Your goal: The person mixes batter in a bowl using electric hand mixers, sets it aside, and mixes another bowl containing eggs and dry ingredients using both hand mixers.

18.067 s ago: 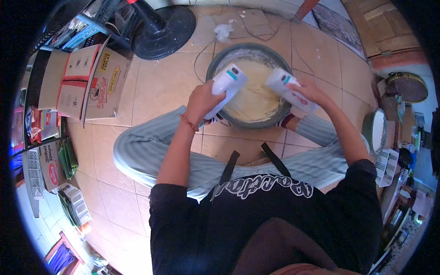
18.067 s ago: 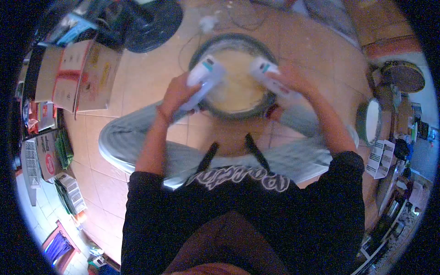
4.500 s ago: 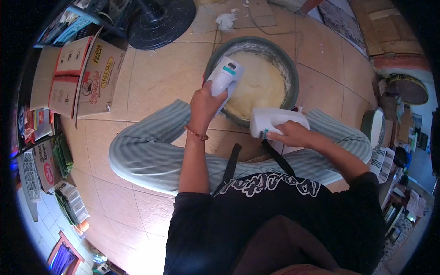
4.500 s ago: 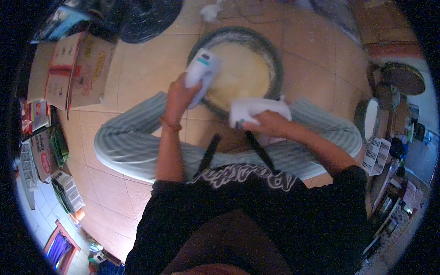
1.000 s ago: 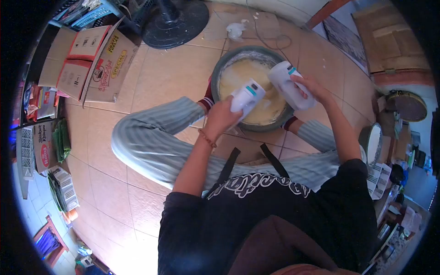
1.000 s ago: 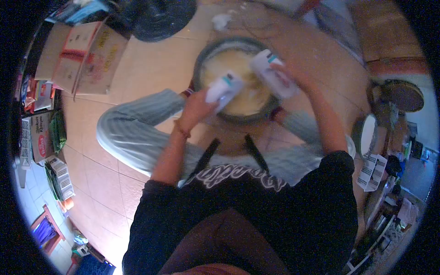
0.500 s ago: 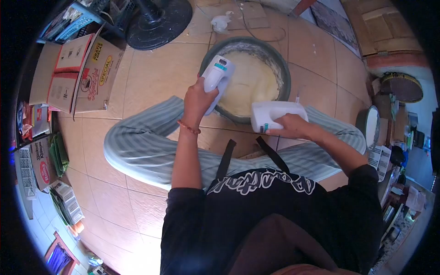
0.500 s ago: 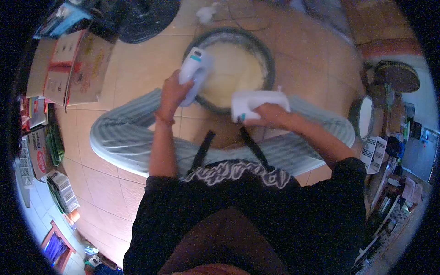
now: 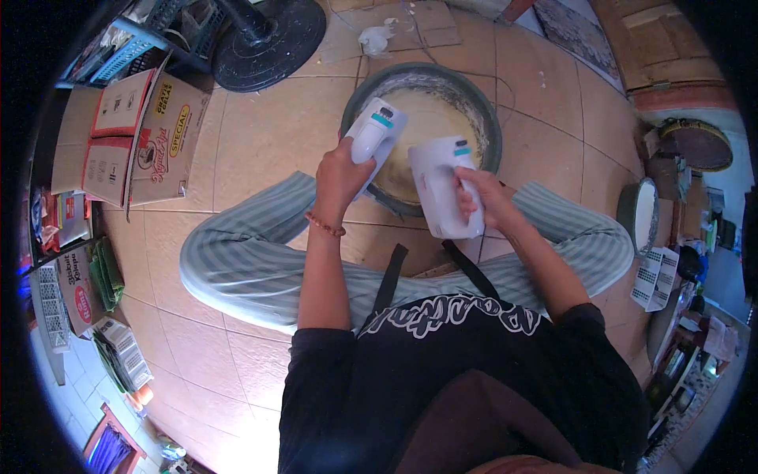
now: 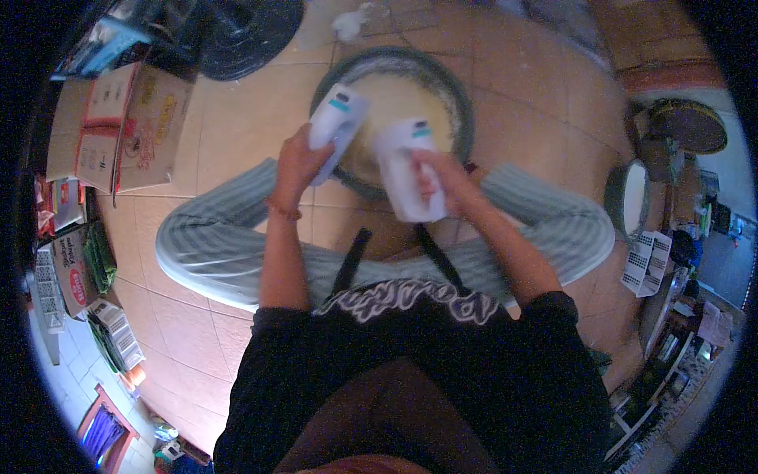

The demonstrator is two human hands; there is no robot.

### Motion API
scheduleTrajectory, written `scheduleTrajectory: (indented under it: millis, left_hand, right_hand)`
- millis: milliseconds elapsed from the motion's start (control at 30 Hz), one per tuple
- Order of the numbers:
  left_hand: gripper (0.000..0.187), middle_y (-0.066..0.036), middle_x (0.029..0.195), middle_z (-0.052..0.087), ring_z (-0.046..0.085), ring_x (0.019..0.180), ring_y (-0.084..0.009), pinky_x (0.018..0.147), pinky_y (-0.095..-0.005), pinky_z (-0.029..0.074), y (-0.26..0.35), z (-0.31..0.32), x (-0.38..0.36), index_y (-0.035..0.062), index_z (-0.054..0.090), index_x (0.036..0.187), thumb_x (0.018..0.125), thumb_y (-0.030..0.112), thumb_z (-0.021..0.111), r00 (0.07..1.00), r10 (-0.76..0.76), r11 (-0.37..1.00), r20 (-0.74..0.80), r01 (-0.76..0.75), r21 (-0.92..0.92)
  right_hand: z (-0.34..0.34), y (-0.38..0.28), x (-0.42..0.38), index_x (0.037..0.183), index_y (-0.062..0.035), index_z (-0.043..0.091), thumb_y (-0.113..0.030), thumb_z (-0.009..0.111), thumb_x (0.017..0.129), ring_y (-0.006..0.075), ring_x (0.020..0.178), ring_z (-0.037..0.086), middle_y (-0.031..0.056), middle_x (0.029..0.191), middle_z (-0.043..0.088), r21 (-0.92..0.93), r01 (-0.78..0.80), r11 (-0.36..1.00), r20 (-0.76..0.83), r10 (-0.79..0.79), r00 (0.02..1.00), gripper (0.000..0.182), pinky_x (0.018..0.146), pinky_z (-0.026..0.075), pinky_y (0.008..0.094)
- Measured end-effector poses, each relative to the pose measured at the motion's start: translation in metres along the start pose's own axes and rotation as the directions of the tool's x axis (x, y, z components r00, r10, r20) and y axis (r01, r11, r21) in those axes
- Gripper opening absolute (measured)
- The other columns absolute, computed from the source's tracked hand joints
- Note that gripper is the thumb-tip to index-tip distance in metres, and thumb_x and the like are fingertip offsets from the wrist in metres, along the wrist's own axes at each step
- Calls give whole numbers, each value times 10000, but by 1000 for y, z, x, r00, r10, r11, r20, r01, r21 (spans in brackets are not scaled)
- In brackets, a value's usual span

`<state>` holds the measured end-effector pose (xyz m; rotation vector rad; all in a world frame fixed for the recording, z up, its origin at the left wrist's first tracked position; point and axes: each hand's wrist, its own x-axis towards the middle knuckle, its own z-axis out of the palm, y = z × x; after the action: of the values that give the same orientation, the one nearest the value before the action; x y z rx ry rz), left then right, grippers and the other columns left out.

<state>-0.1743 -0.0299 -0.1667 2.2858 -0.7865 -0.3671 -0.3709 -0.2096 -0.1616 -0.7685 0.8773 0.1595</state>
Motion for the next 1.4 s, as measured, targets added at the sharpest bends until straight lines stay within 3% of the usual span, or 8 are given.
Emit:
scheduleTrajectory:
  millis: [233, 333, 567, 667, 867, 967, 1167, 1400]
  left_hand:
    - [333, -246, 785, 618, 609, 772, -394, 713, -458, 484, -3, -2, -4, -1, 589, 920, 649, 192, 579, 992, -27, 998, 124, 21, 51]
    - [334, -239, 783, 618, 607, 779, -388, 718, -456, 479, -5, 1, -7, -1, 596, 913, 636, 186, 588, 977, 56, 997, 206, -64, 37]
    - [307, -225, 760, 619, 614, 750, -368, 682, -450, 482, 20, 9, -29, 10, 594, 879, 614, 164, 605, 878, 229, 968, 421, -252, 0]
    - [302, -213, 747, 620, 615, 732, -364, 665, -452, 483, 26, 23, -37, 12, 586, 884, 618, 154, 602, 839, 297, 948, 455, -316, -36]
    - [428, -212, 824, 609, 592, 790, -382, 708, -459, 464, 35, 47, -37, 26, 537, 1036, 671, 225, 639, 730, 330, 936, 598, -334, -109]
    - [438, -213, 823, 609, 591, 790, -387, 698, -461, 464, 37, 60, -40, 23, 538, 1030, 666, 238, 651, 754, 360, 933, 549, -309, -187]
    - [488, -233, 829, 605, 590, 802, -400, 717, -458, 465, 43, 69, -40, 6, 499, 1088, 688, 245, 643, 739, 382, 922, 555, -261, -288]
    - [478, -257, 867, 600, 587, 830, -412, 737, -465, 463, 48, 80, -48, -1, 466, 1130, 764, 273, 606, 715, 390, 903, 580, -174, -392]
  right_hand:
    - [-42, -14, 11, 826, -91, 509, -328, 622, 832, 41, 417, 357, -52, 565, 409, 233, 220, 947, -161, -185, 969, 263, 407, 340, 207]
    - [-56, -27, 14, 821, -95, 504, -325, 632, 827, 41, 420, 362, -54, 567, 417, 227, 290, 930, -260, -229, 938, 263, 409, 346, 208]
    - [-57, -73, 29, 789, -109, 522, -345, 649, 809, 40, 439, 400, -56, 574, 442, 5, 373, 928, -360, -347, 866, 269, 406, 350, 196]
    - [-61, -91, 55, 786, -117, 528, -351, 654, 802, 41, 432, 396, -55, 576, 449, -147, 470, 871, -287, -492, 822, 267, 405, 342, 190]
    - [-29, -135, 93, 781, -134, 524, -393, 632, 806, 38, 422, 384, -60, 567, 438, -287, 363, 887, -168, -419, 892, 282, 397, 315, 188]
    - [-7, -155, 117, 759, -131, 521, -435, 616, 804, 32, 414, 371, -61, 561, 435, -364, 305, 880, -11, -331, 944, 322, 375, 287, 186]
    - [59, -185, 136, 722, -111, 521, -478, 631, 772, 29, 383, 337, -59, 518, 406, -750, 204, 629, 220, -54, 974, 386, 341, 247, 193]
    - [114, -188, 167, 787, -49, 585, -443, 657, 755, 39, 362, 352, -30, 536, 477, -885, 293, 361, 393, 245, 886, 402, 346, 266, 203]
